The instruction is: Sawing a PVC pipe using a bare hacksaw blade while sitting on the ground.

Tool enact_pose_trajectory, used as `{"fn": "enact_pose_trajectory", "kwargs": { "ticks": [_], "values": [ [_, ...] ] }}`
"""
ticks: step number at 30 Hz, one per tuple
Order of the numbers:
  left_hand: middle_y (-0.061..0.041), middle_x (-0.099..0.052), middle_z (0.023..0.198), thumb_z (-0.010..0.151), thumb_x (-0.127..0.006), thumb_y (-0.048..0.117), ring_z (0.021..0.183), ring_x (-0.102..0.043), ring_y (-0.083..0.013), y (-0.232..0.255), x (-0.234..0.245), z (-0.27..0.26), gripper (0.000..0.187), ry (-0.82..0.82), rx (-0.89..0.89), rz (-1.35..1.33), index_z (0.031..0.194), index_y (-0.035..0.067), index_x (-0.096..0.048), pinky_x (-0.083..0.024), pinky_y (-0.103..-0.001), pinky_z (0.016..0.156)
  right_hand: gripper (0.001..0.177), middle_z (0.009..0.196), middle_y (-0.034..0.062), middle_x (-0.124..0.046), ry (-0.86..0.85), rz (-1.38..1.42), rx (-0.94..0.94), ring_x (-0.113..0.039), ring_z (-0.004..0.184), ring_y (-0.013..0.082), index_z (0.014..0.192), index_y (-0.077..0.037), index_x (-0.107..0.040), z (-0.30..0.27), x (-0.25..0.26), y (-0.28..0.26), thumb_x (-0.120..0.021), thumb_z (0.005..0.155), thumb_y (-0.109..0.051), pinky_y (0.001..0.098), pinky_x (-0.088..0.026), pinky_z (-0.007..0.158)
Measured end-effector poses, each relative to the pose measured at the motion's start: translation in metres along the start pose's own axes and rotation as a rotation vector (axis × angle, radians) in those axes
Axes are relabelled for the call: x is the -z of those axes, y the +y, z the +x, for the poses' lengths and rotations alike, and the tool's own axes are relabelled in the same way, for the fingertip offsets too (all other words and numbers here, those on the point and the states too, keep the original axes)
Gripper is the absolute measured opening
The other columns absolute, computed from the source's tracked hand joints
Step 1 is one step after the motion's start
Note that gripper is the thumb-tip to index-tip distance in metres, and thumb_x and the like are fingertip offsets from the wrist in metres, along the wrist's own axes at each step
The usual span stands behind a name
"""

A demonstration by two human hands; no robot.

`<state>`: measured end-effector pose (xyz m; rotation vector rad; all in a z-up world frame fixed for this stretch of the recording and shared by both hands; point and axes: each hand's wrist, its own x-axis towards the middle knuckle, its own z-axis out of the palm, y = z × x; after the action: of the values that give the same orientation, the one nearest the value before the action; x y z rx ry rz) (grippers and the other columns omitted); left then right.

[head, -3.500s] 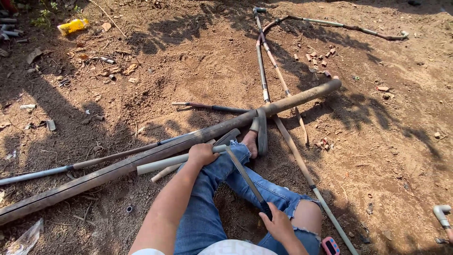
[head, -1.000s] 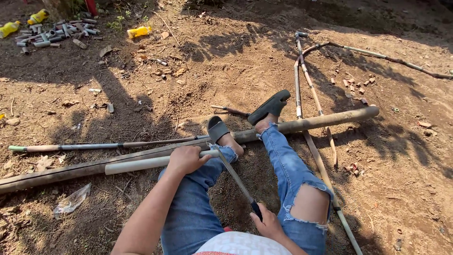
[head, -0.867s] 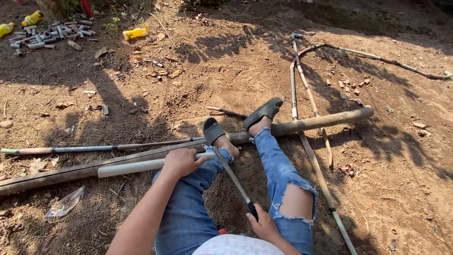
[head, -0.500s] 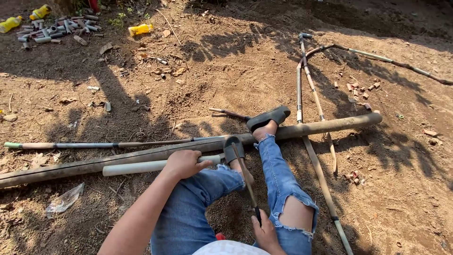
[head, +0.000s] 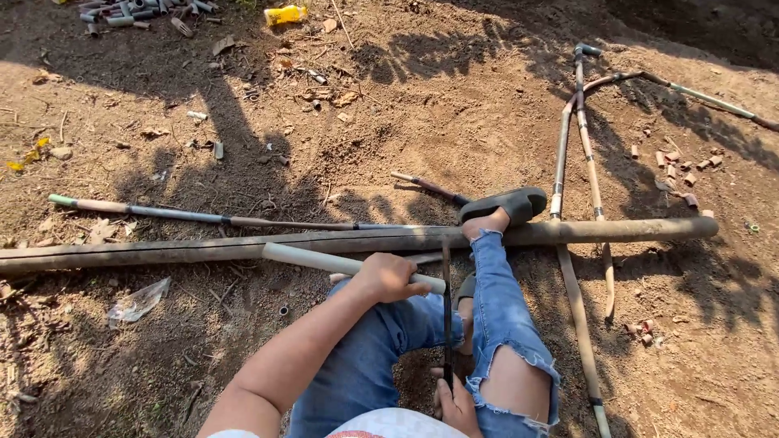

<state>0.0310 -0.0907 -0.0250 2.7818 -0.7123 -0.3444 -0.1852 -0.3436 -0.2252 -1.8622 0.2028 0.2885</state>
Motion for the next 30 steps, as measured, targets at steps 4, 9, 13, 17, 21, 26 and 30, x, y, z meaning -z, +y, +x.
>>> {"fn": "enact_pose_trajectory", "kwargs": {
  "ticks": [4, 9, 13, 17, 21, 26, 30],
  "values": [
    [-0.005, -0.078, 0.081, 0.094, -0.067, 0.073, 0.075, -0.072, -0.0309, -0.006, -0.001, -0.001, 0.059, 0.038, -0.002, -0.031, 0.093, 0.015, -0.08, -0.054, -0.045, 0.07, 0.044, 0.069, 0.0063, -0.063, -0.004, 0.022, -0.152, -0.059, 0.054, 0.0159, 0.142, -0.01, -0.069, 0.009, -0.007, -0.002, -0.051, 0.106, -0.028, 0.0298, -0.05, 0.055],
    [-0.012, -0.079, 0.087, 0.101, -0.058, 0.066, 0.076, -0.073, -0.0373, -0.009, -0.032, 0.011, 0.06, 0.277, -0.059, 0.12, 0.112, 0.01, -0.077, -0.055, -0.05, 0.07, 0.041, 0.066, 0.0033, -0.067, -0.148, -0.037, -0.016, -0.057, 0.055, 0.0128, 0.144, -0.014, -0.067, -0.002, -0.011, -0.001, -0.054, 0.106, -0.023, 0.0275, -0.044, 0.055],
    [-0.013, -0.078, 0.085, 0.099, -0.059, 0.065, 0.075, -0.072, -0.0377, -0.018, -0.073, 0.04, 0.061, 0.398, -0.048, 0.092, 0.104, 0.008, -0.077, -0.053, -0.05, 0.069, 0.045, 0.068, 0.0058, -0.067, -0.13, -0.028, -0.105, -0.059, 0.055, 0.0145, 0.148, -0.015, -0.064, -0.004, -0.006, 0.0, -0.055, 0.105, -0.021, 0.0286, -0.046, 0.055],
    [-0.013, -0.078, 0.088, 0.102, -0.054, 0.067, 0.079, -0.073, -0.0384, -0.049, -0.095, 0.055, 0.063, 0.299, 0.047, 0.072, 0.094, 0.008, -0.075, -0.056, -0.05, 0.075, 0.053, 0.07, 0.0108, -0.069, -0.048, -0.004, -0.215, -0.06, 0.051, 0.0188, 0.156, -0.01, -0.053, 0.009, 0.019, 0.03, -0.054, 0.105, -0.022, 0.0312, -0.048, 0.051],
    [-0.013, -0.08, 0.098, 0.104, -0.049, 0.07, 0.088, -0.075, -0.0382, -0.068, -0.091, 0.058, 0.068, 0.144, 0.185, -0.002, 0.101, 0.008, -0.076, -0.057, -0.05, 0.081, 0.036, 0.066, 0.0165, -0.06, 0.051, 0.243, -0.24, -0.05, 0.046, 0.0233, 0.138, 0.001, -0.062, 0.038, 0.047, 0.072, -0.053, 0.106, -0.013, 0.034, -0.039, 0.045],
    [-0.013, -0.079, 0.113, 0.1, -0.045, 0.067, 0.103, -0.073, -0.0388, -0.074, -0.08, 0.081, 0.07, -0.02, 0.277, -0.129, 0.111, 0.006, -0.077, -0.055, -0.05, 0.092, 0.048, 0.072, 0.0167, -0.063, 0.107, 0.175, -0.149, -0.052, 0.052, 0.0227, 0.152, -0.001, -0.052, 0.073, 0.084, 0.026, -0.051, 0.106, -0.012, 0.0346, -0.043, 0.049],
    [-0.016, -0.077, 0.123, 0.1, -0.037, 0.074, 0.111, -0.071, -0.0403, -0.081, -0.078, 0.09, 0.084, -0.154, 0.275, -0.208, 0.118, 0.003, -0.078, -0.053, -0.05, 0.1, 0.045, 0.085, 0.014, -0.064, 0.094, 0.142, -0.114, -0.052, 0.059, 0.0198, 0.152, -0.006, -0.049, 0.077, 0.09, -0.064, -0.045, 0.107, -0.011, 0.0342, -0.041, 0.048]
  ]
}}
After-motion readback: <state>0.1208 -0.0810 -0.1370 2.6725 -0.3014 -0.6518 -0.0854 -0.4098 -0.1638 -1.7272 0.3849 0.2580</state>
